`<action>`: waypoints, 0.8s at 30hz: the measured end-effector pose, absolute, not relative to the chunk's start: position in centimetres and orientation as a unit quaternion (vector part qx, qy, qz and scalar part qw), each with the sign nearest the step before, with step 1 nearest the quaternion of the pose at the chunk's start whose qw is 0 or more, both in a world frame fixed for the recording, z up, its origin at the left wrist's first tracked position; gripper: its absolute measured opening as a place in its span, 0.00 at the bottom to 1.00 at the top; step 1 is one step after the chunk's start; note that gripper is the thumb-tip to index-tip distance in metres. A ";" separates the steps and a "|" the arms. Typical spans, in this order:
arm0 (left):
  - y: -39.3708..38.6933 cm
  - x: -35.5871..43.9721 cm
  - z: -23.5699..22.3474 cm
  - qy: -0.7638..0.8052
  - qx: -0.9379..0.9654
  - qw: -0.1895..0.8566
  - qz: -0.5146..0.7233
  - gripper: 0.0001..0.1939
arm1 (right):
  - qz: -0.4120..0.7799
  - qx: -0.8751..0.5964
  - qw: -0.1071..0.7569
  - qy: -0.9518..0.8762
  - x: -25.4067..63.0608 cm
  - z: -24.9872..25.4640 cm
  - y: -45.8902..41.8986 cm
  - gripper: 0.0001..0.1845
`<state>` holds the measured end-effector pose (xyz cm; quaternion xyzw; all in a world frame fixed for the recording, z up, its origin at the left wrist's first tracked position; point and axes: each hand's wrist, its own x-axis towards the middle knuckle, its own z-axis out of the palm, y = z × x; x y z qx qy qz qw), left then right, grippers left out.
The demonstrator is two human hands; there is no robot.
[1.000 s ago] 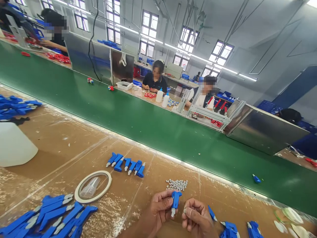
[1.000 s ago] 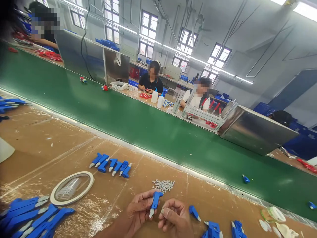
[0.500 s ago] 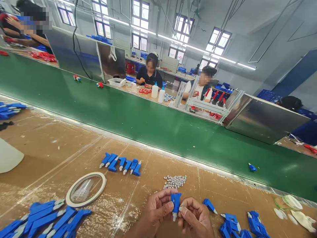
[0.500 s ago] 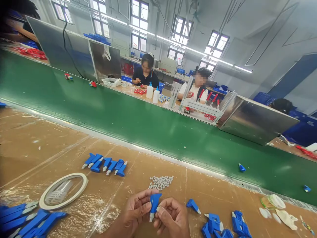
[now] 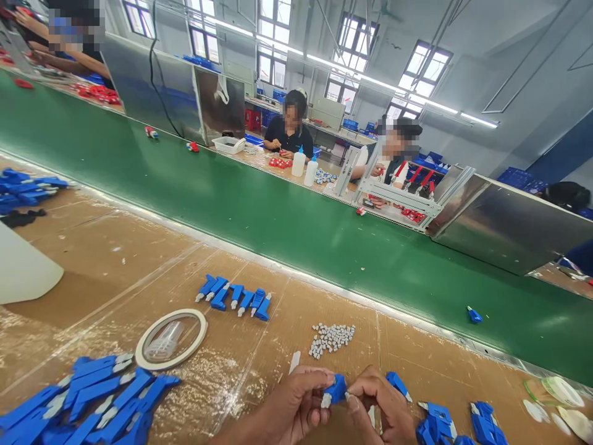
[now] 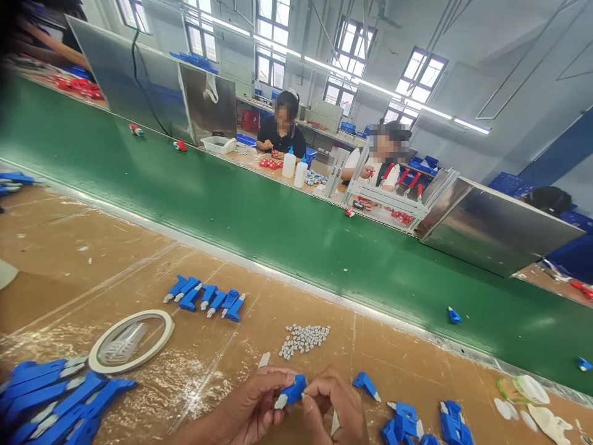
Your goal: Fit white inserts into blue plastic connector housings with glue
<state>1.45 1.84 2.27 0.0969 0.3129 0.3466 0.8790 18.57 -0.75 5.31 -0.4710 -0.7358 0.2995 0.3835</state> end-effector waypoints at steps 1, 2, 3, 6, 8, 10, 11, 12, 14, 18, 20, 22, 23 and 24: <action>1.9 1.5 2.3 0.319 0.093 0.882 0.333 0.10 | 0.285 -0.453 0.380 -0.754 18.7 5.4 -0.6 0.08; 1.9 1.6 2.4 0.322 0.090 0.886 0.321 0.10 | 0.281 -0.441 0.382 -0.762 18.7 5.3 -0.6 0.08; 2.0 1.6 2.4 0.321 0.088 0.890 0.312 0.10 | 0.282 -0.434 0.386 -0.764 18.8 5.2 -0.5 0.08; 1.9 1.7 2.1 0.328 0.080 0.891 0.303 0.10 | 0.288 -0.426 0.381 -0.768 18.8 4.4 -0.5 0.10; 1.9 1.7 1.9 0.345 0.075 0.885 0.304 0.11 | 0.293 -0.428 0.367 -0.772 18.9 4.0 -0.5 0.12; 1.8 1.6 1.9 0.355 0.072 0.880 0.307 0.11 | 0.297 -0.429 0.353 -0.777 19.0 3.8 -0.4 0.13; 1.8 1.6 1.9 0.354 0.072 0.881 0.305 0.11 | 0.295 -0.429 0.347 -0.780 19.1 3.8 -0.4 0.13; 1.9 1.6 2.0 0.352 0.073 0.882 0.303 0.11 | 0.291 -0.424 0.342 -0.787 19.1 3.8 -0.3 0.12; 1.9 1.5 2.2 0.355 0.067 0.883 0.298 0.10 | 0.276 -0.404 0.332 -0.806 19.2 4.0 -0.1 0.11; 1.9 1.3 2.6 0.362 0.046 0.881 0.301 0.12 | 0.221 -0.370 0.321 -0.843 19.2 4.3 0.2 0.10; 1.9 1.4 2.5 0.355 0.043 0.883 0.303 0.12 | 0.193 -0.360 0.307 -0.860 19.2 4.3 0.1 0.10; 1.9 1.4 2.2 0.357 0.043 0.883 0.301 0.11 | 0.167 -0.351 0.296 -0.873 19.4 4.2 0.0 0.10; 1.9 1.5 2.1 0.359 0.048 0.882 0.300 0.10 | 0.153 -0.347 0.295 -0.877 19.4 4.1 0.0 0.11; 1.9 1.5 1.9 0.358 0.055 0.882 0.301 0.10 | 0.138 -0.344 0.293 -0.881 19.5 4.1 0.0 0.12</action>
